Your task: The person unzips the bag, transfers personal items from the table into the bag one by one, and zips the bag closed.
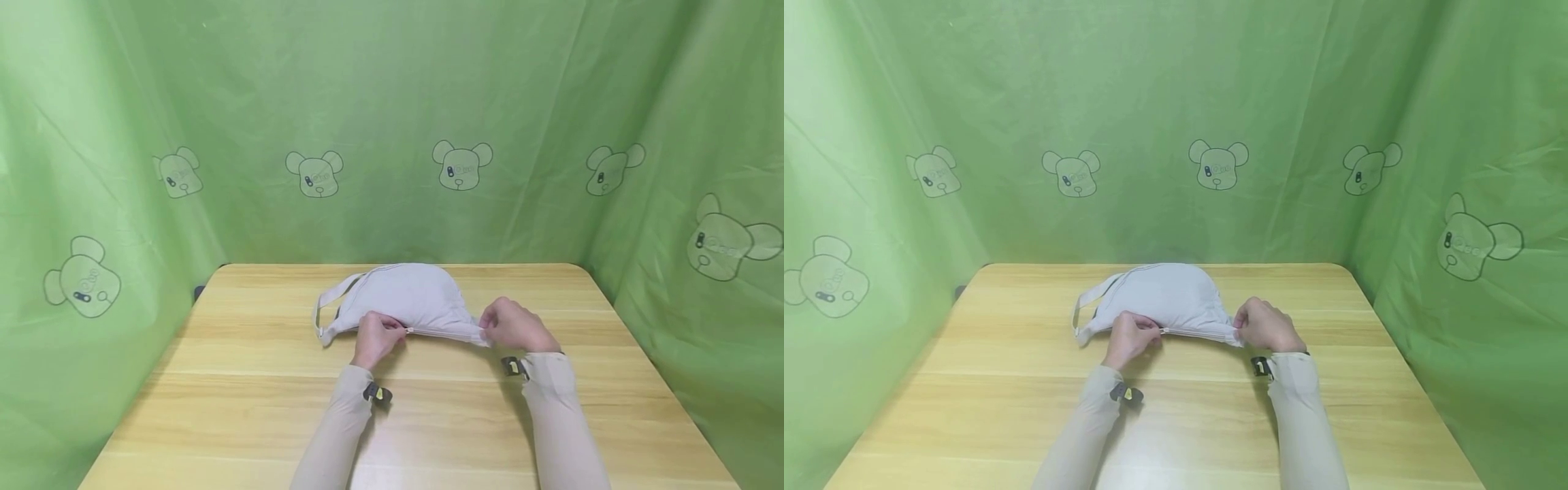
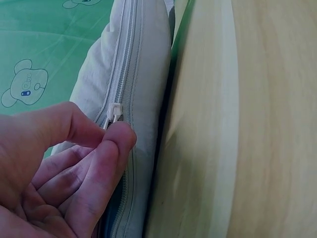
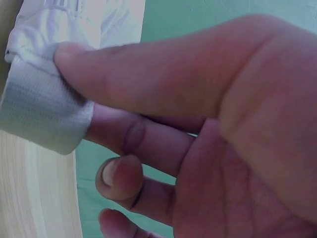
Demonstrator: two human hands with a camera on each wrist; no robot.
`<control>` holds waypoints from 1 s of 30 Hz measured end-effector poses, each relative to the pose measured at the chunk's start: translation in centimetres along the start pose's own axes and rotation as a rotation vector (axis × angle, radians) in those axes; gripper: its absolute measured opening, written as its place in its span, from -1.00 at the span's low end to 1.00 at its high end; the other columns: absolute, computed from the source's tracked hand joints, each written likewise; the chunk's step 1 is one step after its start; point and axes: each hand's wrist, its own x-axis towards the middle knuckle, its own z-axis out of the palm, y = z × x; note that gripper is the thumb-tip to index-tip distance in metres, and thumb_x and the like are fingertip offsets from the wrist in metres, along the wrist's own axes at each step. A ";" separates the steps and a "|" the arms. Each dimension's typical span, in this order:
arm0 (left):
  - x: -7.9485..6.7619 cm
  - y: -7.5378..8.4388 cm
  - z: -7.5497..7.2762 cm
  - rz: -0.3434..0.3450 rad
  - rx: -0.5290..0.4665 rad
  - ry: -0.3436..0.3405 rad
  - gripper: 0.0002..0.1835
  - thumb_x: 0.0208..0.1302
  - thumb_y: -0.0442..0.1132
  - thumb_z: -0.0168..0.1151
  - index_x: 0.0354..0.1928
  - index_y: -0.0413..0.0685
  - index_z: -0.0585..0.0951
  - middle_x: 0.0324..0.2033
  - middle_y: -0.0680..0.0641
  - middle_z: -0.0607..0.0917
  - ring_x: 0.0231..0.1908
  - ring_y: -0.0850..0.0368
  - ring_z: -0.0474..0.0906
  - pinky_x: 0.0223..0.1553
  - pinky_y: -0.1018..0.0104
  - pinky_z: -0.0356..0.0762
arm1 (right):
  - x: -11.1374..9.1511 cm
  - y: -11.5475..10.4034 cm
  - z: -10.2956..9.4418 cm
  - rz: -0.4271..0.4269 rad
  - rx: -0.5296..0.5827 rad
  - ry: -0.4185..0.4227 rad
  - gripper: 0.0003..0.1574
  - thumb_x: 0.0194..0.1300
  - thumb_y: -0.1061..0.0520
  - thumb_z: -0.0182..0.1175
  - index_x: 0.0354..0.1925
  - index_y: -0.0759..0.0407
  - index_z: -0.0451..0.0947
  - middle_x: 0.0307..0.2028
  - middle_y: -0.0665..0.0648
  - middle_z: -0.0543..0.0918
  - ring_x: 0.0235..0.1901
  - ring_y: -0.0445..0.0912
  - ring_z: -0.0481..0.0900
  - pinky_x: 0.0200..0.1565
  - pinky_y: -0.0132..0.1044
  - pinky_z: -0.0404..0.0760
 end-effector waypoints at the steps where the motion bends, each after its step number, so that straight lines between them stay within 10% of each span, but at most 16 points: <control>1: 0.0 0.0 0.0 0.001 0.002 0.001 -0.91 0.00 -0.38 0.44 -0.58 -0.08 0.80 -0.69 -0.03 0.76 -0.77 0.40 0.42 -0.61 0.50 0.41 | 0.0 0.0 0.0 -0.005 -0.001 0.000 -0.83 0.14 0.28 0.32 -0.24 0.16 0.74 -0.16 0.18 0.80 -0.21 0.02 0.66 -0.12 0.10 0.66; 30: 0.0 -0.2 -1.4 -0.003 0.074 0.023 -0.91 0.00 -0.35 0.48 -0.58 -0.04 0.81 -0.68 0.02 0.77 -0.59 0.30 0.58 -0.35 0.44 0.56 | 0.3 0.3 0.2 0.004 -0.001 0.003 -0.87 0.17 0.24 0.34 -0.25 0.14 0.73 -0.22 0.11 0.79 -0.26 -0.02 0.64 -0.15 0.08 0.63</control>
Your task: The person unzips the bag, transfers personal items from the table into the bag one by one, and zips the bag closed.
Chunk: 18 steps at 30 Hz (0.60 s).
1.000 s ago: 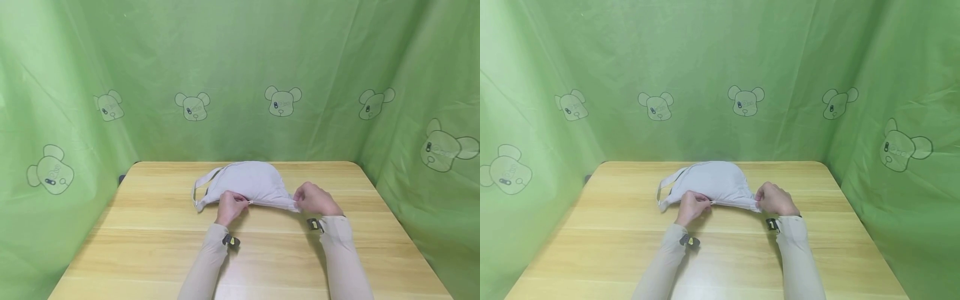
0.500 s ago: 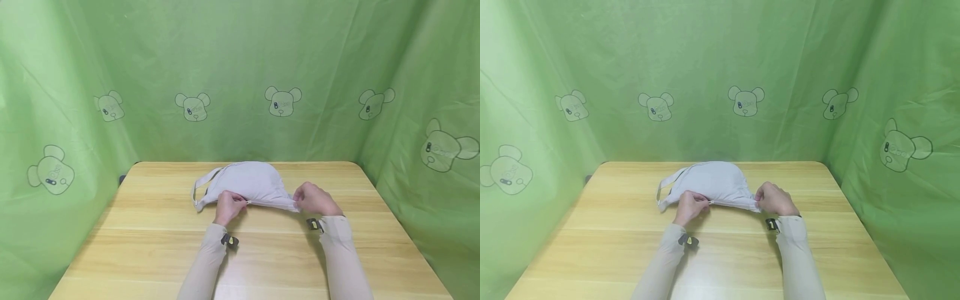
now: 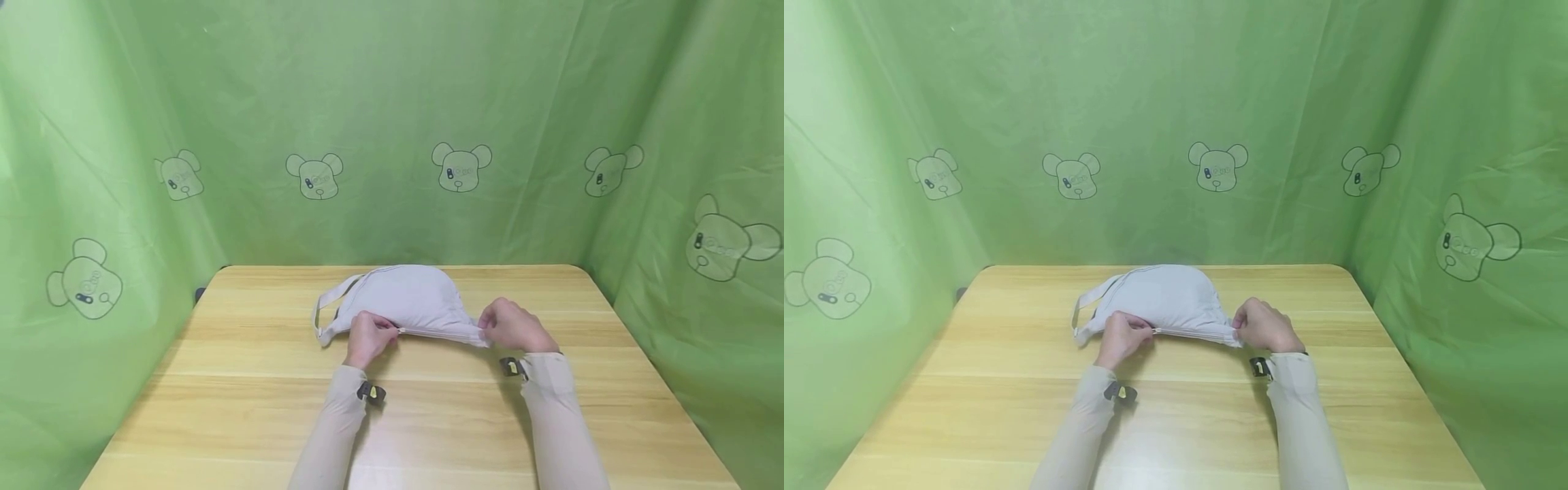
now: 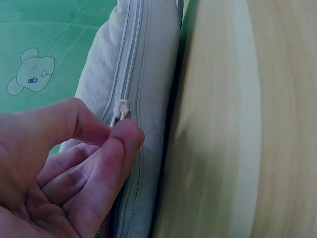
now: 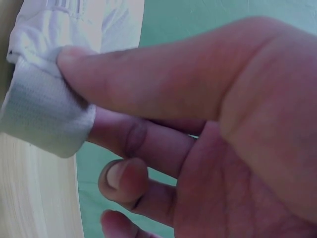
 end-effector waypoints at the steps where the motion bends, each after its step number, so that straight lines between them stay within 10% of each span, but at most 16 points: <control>1: 0.0 0.0 0.0 0.002 0.000 0.000 -0.92 -0.01 -0.35 0.49 -0.58 -0.04 0.81 -0.68 0.02 0.77 -0.58 0.29 0.59 -0.34 0.43 0.57 | 0.0 0.0 0.0 0.000 0.000 0.002 -0.86 0.17 0.25 0.33 -0.26 0.13 0.73 -0.22 0.11 0.79 -0.26 -0.03 0.64 -0.15 0.08 0.63; 18: 0.6 -1.0 -0.6 -0.021 -0.009 0.023 -0.91 -0.01 -0.34 0.49 -0.59 -0.01 0.81 -0.67 0.02 0.78 -0.60 0.31 0.58 -0.38 0.45 0.54 | 0.4 0.4 0.0 -0.013 0.007 0.021 -0.87 0.21 0.21 0.35 -0.23 0.15 0.75 -0.20 0.13 0.79 -0.22 -0.01 0.65 -0.15 0.01 0.64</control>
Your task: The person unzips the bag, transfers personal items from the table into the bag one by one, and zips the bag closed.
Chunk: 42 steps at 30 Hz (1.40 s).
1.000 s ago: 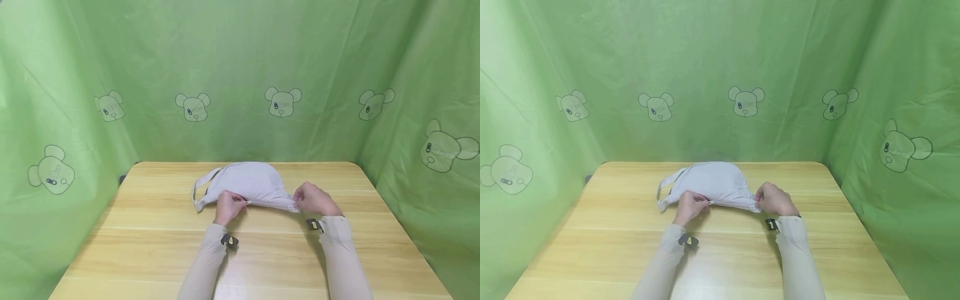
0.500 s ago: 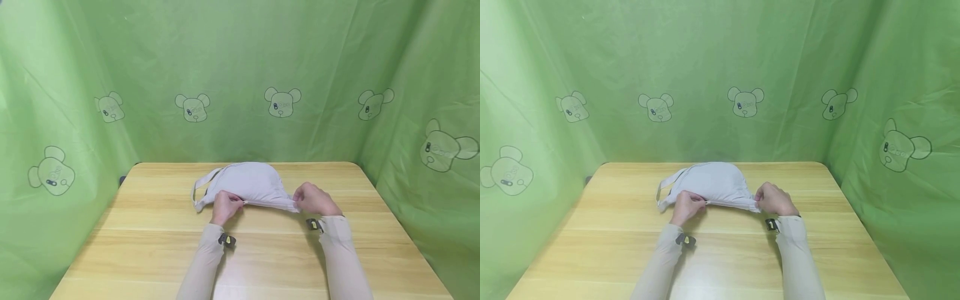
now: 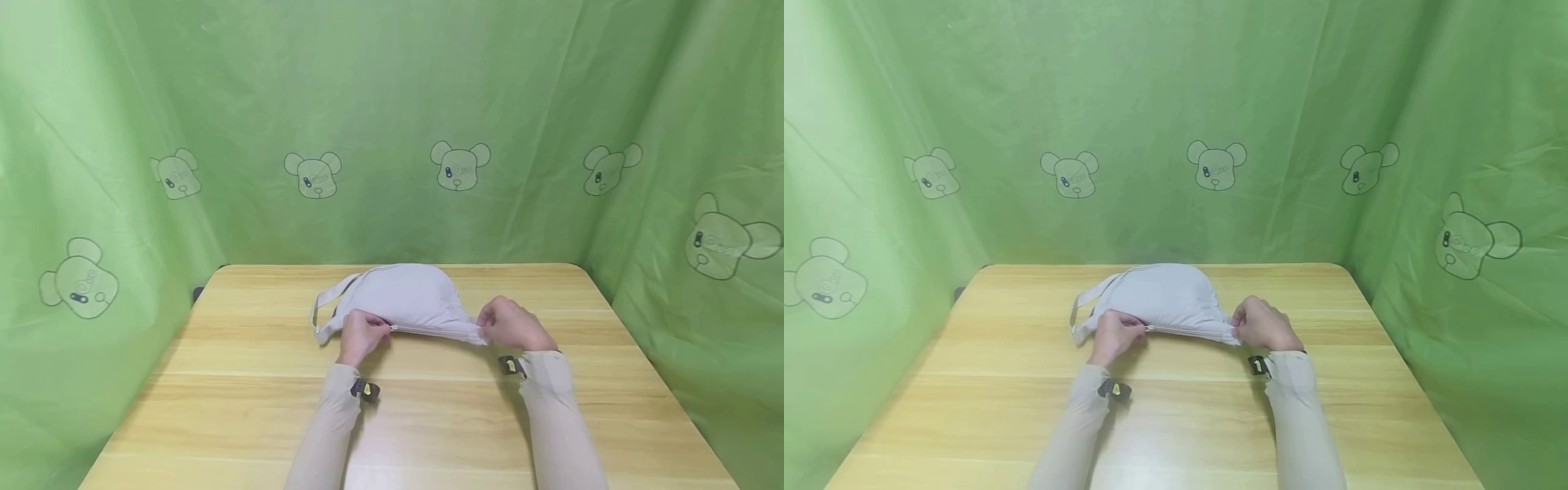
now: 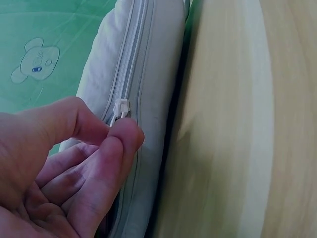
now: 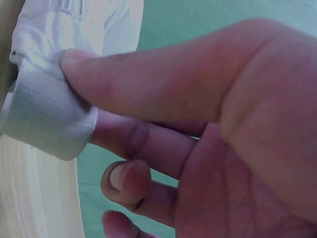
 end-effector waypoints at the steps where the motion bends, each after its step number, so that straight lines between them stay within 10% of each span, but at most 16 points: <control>1: 0.1 -0.1 -0.1 -0.008 0.003 0.005 -0.90 -0.02 -0.34 0.49 -0.59 -0.01 0.81 -0.67 0.03 0.77 -0.60 0.31 0.57 -0.38 0.44 0.54 | 0.0 0.0 0.0 0.001 0.001 0.000 -0.86 0.21 0.21 0.35 -0.22 0.16 0.75 -0.20 0.14 0.79 -0.22 0.00 0.65 -0.15 0.01 0.63; 42: 0.3 -0.5 0.1 -0.065 -0.046 0.033 -0.93 -0.03 -0.37 0.47 -0.58 -0.08 0.80 -0.67 -0.04 0.77 -0.67 0.31 0.51 -0.57 0.49 0.40 | 0.6 0.0 0.5 0.017 -0.002 -0.025 -0.86 0.25 0.18 0.36 -0.20 0.19 0.69 -0.27 0.11 0.73 -0.27 -0.02 0.60 -0.21 -0.07 0.58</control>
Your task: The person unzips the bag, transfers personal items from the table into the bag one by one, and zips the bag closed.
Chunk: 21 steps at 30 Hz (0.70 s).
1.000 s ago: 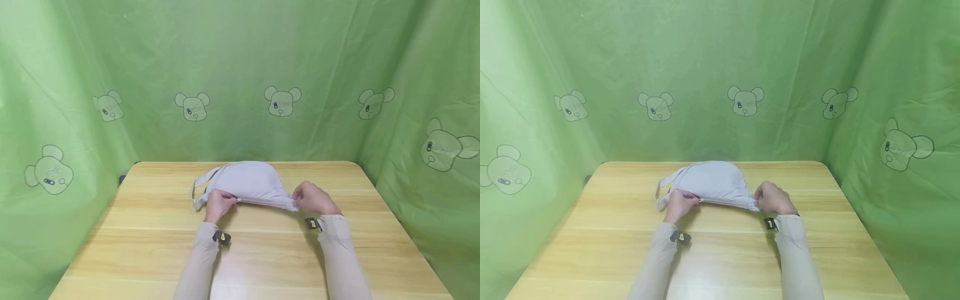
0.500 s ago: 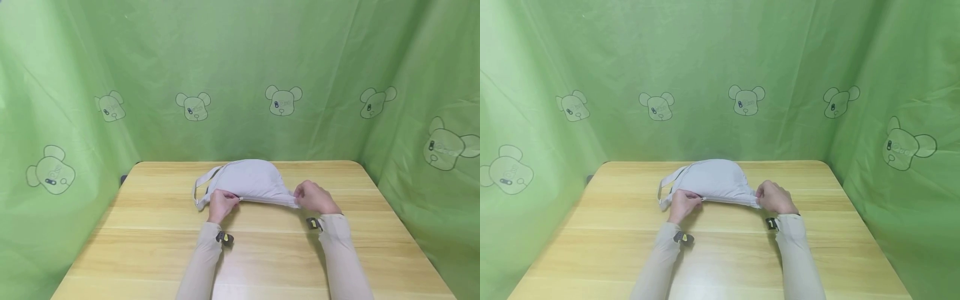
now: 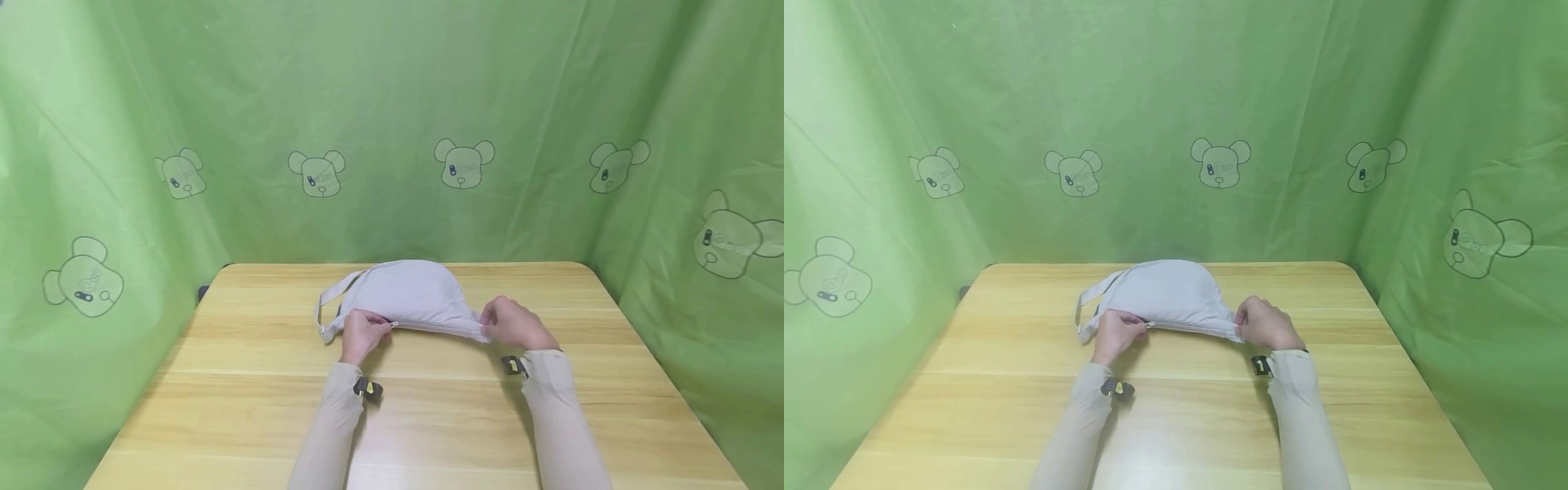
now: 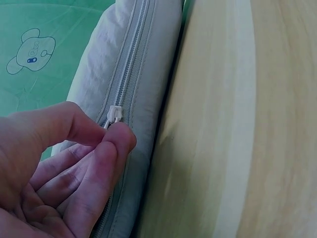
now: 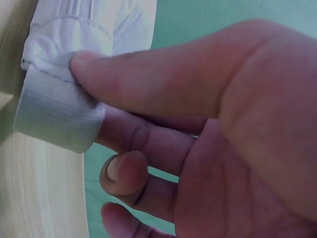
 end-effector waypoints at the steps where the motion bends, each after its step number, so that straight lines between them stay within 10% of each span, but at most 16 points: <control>1: 0.0 0.0 0.0 -0.005 0.001 -0.003 -0.93 -0.03 -0.36 0.47 -0.58 -0.07 0.80 -0.67 -0.03 0.78 -0.67 0.32 0.50 -0.57 0.49 0.40 | 0.0 0.0 0.0 -0.001 0.000 0.000 -0.86 0.24 0.18 0.36 -0.20 0.19 0.69 -0.27 0.11 0.74 -0.27 -0.02 0.60 -0.21 -0.07 0.59; 21: -0.2 0.3 0.1 0.038 0.034 0.029 -0.91 -0.04 -0.38 0.48 -0.59 -0.07 0.79 -0.66 -0.05 0.78 -0.68 0.32 0.48 -0.49 0.44 0.48 | 0.2 0.4 0.1 -0.007 -0.013 0.010 -0.85 0.24 0.16 0.36 -0.20 0.16 0.70 -0.24 0.11 0.75 -0.23 -0.01 0.62 -0.16 0.03 0.60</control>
